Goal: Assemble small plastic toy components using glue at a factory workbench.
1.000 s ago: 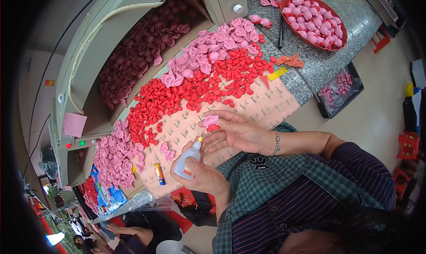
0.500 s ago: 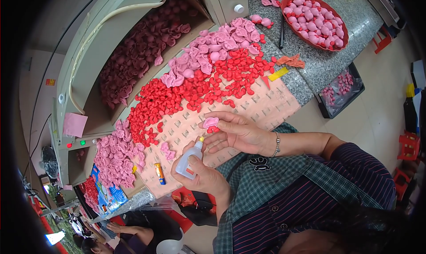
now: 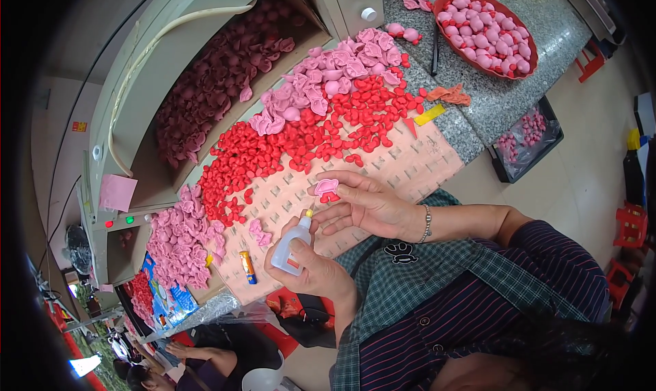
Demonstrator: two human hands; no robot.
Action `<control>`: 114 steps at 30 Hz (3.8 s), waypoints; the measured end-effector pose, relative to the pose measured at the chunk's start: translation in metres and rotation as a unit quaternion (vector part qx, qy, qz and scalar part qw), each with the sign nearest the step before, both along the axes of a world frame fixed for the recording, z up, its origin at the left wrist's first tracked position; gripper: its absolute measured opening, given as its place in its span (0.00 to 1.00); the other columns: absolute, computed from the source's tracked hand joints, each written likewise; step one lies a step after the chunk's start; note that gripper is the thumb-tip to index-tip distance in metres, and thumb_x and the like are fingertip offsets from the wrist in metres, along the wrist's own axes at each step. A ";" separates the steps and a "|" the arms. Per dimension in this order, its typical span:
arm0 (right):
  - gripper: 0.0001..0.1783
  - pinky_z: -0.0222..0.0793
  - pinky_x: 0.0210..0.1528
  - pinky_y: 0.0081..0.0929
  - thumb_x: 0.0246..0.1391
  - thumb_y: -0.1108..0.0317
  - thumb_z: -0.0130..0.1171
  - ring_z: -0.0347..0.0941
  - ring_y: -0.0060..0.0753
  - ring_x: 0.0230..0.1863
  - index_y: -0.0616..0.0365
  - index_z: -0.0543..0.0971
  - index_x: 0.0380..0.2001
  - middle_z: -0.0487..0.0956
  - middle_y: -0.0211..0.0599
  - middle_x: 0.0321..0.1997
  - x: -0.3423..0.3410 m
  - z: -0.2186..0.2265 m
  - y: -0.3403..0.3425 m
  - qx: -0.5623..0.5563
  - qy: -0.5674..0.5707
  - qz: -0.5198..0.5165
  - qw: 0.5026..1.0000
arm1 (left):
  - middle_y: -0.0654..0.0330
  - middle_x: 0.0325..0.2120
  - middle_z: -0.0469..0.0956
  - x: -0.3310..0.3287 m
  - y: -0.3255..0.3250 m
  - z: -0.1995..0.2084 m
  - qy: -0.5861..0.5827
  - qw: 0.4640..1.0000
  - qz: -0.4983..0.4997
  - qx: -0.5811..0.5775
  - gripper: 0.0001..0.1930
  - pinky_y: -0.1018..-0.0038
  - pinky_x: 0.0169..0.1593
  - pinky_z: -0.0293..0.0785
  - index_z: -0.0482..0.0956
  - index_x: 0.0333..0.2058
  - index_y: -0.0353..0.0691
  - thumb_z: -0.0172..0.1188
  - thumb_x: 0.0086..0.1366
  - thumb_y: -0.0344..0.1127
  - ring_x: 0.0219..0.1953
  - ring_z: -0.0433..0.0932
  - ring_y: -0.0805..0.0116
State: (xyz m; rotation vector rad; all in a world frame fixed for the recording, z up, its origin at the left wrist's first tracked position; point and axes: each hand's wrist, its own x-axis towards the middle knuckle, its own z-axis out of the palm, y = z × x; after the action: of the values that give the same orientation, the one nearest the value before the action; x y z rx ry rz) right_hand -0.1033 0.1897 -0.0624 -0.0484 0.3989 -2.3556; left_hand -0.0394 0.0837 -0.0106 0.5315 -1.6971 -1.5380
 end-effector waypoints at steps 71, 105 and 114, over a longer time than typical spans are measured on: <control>0.22 0.75 0.57 0.41 0.66 0.68 0.51 0.78 0.41 0.52 0.56 0.67 0.63 0.76 0.39 0.55 -0.005 0.000 -0.001 -0.011 -0.038 0.013 0.999 | 0.36 0.44 0.74 -0.004 0.000 -0.010 0.042 0.989 -0.068 0.127 0.17 0.59 0.55 0.75 0.63 0.47 0.32 0.55 0.70 0.38 0.48 0.77 0.52; 0.23 0.77 0.53 0.42 0.67 0.66 0.51 0.77 0.42 0.54 0.51 0.66 0.64 0.74 0.38 0.60 -0.002 -0.008 -0.003 -0.002 -0.020 0.001 1.000 | 0.39 0.43 0.76 0.003 0.000 -0.008 0.030 0.997 -0.059 0.027 0.18 0.62 0.49 0.80 0.63 0.48 0.31 0.58 0.69 0.37 0.45 0.79 0.53; 0.22 0.78 0.52 0.42 0.68 0.66 0.50 0.77 0.41 0.54 0.50 0.67 0.63 0.73 0.39 0.61 -0.002 -0.012 -0.004 -0.019 -0.016 -0.006 1.000 | 0.38 0.39 0.78 0.000 0.004 0.000 0.020 0.999 -0.039 0.006 0.16 0.62 0.49 0.80 0.63 0.43 0.31 0.57 0.68 0.36 0.43 0.80 0.54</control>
State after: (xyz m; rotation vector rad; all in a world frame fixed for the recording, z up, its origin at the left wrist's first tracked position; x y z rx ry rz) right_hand -0.1054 0.1857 -0.0742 -0.0257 0.3410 -2.3732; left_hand -0.0396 0.0874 -0.0101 0.4417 -1.6966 -1.6052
